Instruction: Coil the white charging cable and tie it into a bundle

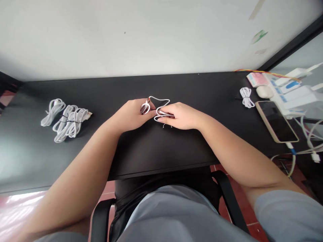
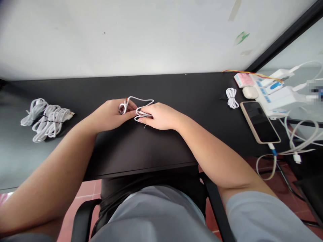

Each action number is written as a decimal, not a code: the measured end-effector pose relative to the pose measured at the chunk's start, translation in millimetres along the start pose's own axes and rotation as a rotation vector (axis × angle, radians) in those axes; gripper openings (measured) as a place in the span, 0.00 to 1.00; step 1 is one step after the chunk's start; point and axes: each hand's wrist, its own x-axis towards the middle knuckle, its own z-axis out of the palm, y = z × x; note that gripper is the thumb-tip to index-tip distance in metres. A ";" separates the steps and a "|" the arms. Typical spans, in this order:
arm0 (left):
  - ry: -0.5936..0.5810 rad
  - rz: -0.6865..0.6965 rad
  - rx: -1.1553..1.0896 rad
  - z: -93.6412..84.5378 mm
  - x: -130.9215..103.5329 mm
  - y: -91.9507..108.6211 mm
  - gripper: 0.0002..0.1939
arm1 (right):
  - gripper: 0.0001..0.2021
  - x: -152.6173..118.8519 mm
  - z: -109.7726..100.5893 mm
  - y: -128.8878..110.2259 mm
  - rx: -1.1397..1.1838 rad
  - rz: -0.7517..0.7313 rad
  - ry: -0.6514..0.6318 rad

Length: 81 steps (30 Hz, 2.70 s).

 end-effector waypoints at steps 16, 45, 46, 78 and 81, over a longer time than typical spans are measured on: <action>0.002 -0.015 0.006 -0.1 0.1 1.4 0.24 | 0.17 0.3 0.8 0.8 -0.001 -0.008 0.010; 0.000 0.003 0.003 -0.6 -1.0 2.0 0.25 | 0.17 0.6 0.5 1.9 -0.009 -0.016 0.004; 0.000 0.000 0.003 -0.6 -1.0 2.1 0.25 | 0.17 0.7 0.7 2.1 -0.010 -0.013 0.002; 0.004 0.003 0.020 -0.4 0.1 -0.2 0.27 | 0.16 0.7 0.4 1.2 -0.023 -0.005 -0.005; 0.003 0.003 0.014 -0.3 0.1 -0.7 0.27 | 0.16 0.6 0.4 0.8 -0.017 -0.006 -0.002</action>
